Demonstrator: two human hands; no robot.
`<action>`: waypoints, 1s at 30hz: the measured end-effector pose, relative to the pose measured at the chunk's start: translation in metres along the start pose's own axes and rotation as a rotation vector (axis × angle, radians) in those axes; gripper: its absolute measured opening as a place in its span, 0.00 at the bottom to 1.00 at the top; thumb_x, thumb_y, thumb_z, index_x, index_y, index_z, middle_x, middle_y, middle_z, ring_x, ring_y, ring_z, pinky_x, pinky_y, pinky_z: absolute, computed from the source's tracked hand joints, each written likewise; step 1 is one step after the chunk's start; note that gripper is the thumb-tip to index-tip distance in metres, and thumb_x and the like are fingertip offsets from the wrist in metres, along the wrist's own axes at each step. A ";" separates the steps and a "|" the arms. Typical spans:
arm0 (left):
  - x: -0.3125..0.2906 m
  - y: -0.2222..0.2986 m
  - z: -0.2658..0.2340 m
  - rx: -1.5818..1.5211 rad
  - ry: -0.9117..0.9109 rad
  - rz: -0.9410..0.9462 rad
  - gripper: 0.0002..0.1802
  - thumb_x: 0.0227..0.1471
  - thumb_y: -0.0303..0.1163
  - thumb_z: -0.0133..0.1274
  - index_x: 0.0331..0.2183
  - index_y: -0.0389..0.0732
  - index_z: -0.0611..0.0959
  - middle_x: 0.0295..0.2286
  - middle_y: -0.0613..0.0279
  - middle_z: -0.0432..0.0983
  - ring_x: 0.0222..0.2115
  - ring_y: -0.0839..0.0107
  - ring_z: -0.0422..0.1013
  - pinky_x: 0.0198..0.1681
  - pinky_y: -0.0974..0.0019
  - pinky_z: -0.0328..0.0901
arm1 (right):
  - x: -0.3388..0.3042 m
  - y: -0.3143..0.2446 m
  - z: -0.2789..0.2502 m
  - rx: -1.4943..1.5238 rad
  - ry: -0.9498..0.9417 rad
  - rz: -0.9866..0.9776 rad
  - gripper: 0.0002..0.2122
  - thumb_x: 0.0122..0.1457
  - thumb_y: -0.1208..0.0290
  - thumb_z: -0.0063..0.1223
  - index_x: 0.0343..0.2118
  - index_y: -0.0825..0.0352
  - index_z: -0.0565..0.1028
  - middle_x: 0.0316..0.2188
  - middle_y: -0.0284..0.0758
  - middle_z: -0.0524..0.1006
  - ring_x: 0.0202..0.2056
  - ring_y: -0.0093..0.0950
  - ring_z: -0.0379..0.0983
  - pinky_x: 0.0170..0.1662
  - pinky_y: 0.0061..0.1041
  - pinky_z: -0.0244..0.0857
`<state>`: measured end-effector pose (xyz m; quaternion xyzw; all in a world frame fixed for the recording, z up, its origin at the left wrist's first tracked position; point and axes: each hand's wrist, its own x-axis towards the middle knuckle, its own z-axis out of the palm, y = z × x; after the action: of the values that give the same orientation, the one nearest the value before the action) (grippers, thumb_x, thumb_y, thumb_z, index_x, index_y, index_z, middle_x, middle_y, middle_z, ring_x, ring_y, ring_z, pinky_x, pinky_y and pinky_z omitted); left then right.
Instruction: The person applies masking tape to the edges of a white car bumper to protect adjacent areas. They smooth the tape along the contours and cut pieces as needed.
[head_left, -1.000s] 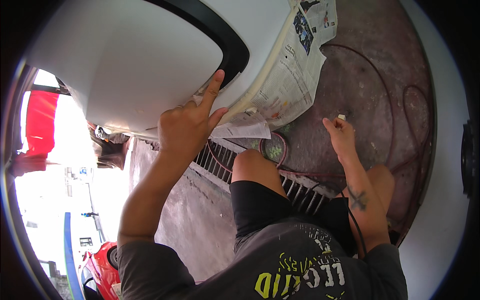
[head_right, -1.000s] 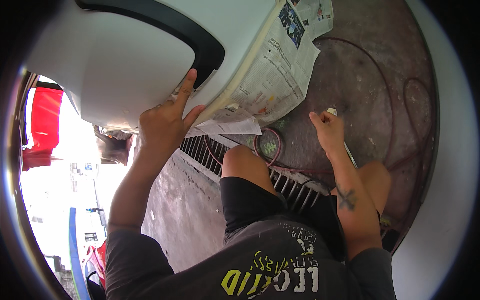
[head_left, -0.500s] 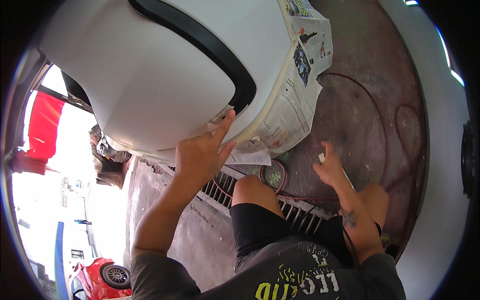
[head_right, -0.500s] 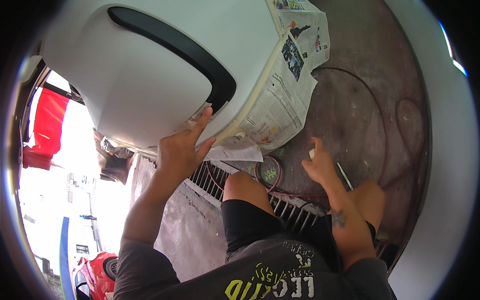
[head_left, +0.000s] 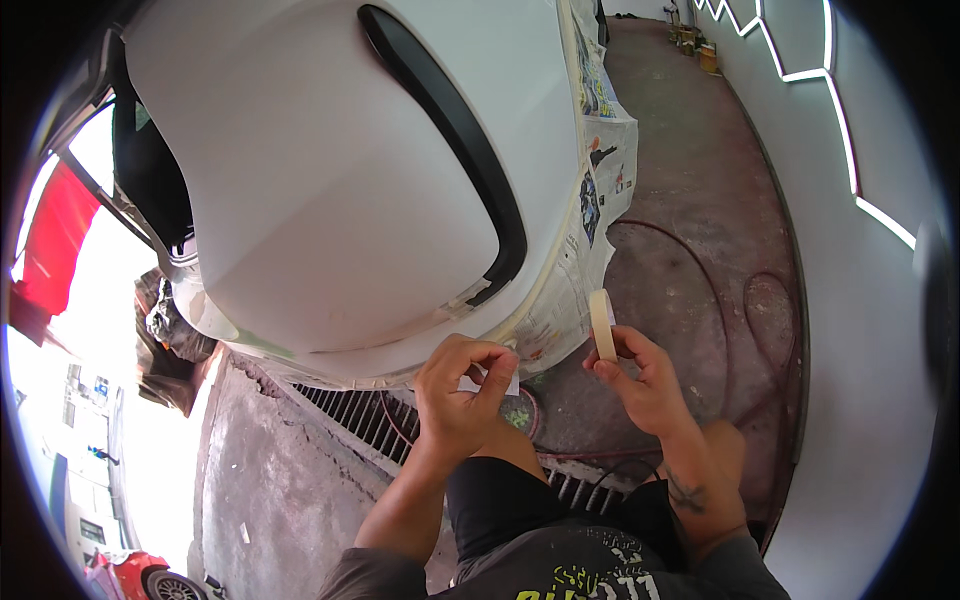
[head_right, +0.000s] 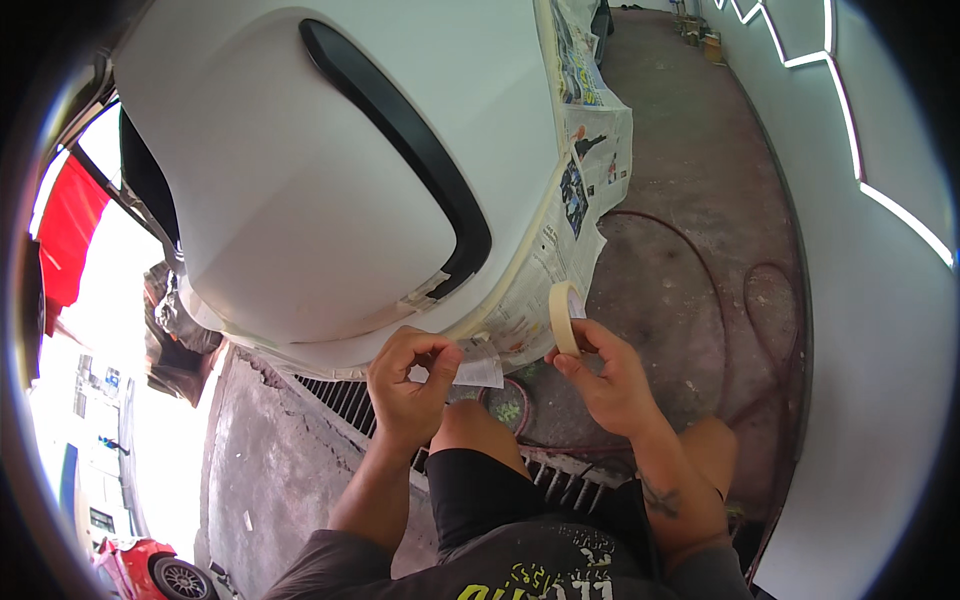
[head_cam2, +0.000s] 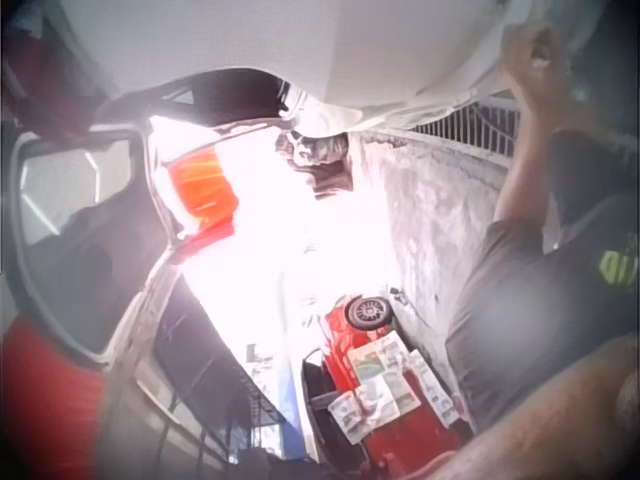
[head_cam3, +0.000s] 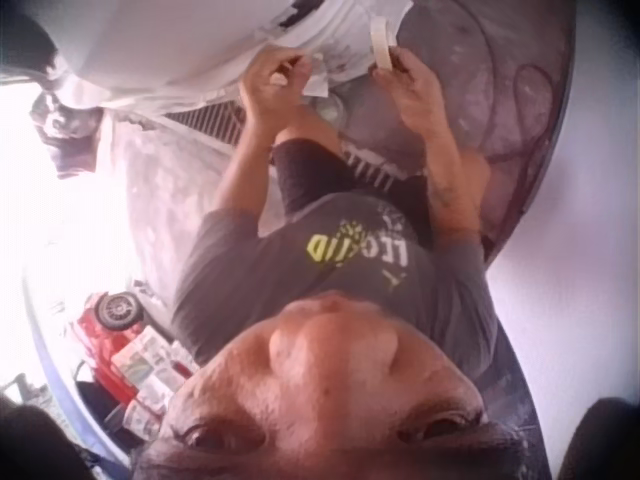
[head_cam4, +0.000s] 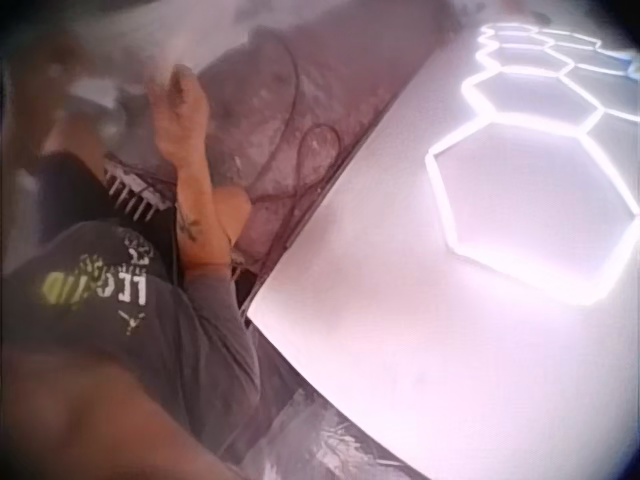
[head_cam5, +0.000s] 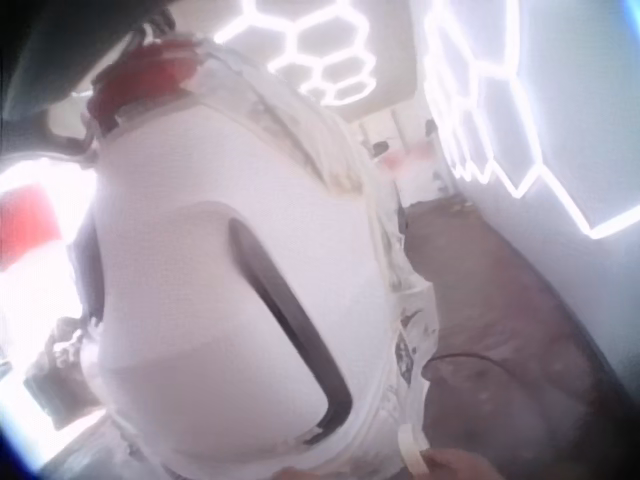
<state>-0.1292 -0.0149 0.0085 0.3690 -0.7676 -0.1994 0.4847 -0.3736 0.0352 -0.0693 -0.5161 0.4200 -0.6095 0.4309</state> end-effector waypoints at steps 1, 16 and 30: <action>0.003 0.003 0.000 -0.019 -0.005 0.026 0.08 0.50 0.22 0.72 0.34 0.37 0.88 0.29 0.61 0.80 0.27 0.73 0.75 0.32 0.70 0.69 | 0.004 -0.014 0.006 -0.059 -0.024 -0.033 0.15 0.66 0.75 0.62 0.54 0.71 0.79 0.39 0.36 0.85 0.42 0.25 0.79 0.49 0.28 0.71; 0.016 0.000 0.003 0.071 -0.230 0.242 0.30 0.40 0.28 0.77 0.47 0.38 0.84 0.47 0.50 0.78 0.48 0.47 0.76 0.52 0.52 0.72 | 0.010 -0.048 0.048 -0.859 -0.105 -0.253 0.19 0.58 0.72 0.65 0.53 0.63 0.79 0.35 0.35 0.83 0.41 0.37 0.79 0.59 0.48 0.60; -0.079 -0.059 0.037 -0.140 -0.400 -0.246 0.27 0.47 0.32 0.75 0.47 0.38 0.80 0.48 0.53 0.76 0.49 0.51 0.76 0.51 0.55 0.72 | -0.045 0.032 0.046 -0.818 -0.351 0.022 0.13 0.59 0.72 0.63 0.45 0.62 0.75 0.27 0.36 0.82 0.36 0.42 0.80 0.58 0.49 0.58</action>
<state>-0.1203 0.0044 -0.0946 0.3785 -0.7819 -0.3785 0.3196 -0.3209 0.0663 -0.1062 -0.7354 0.5525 -0.2916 0.2626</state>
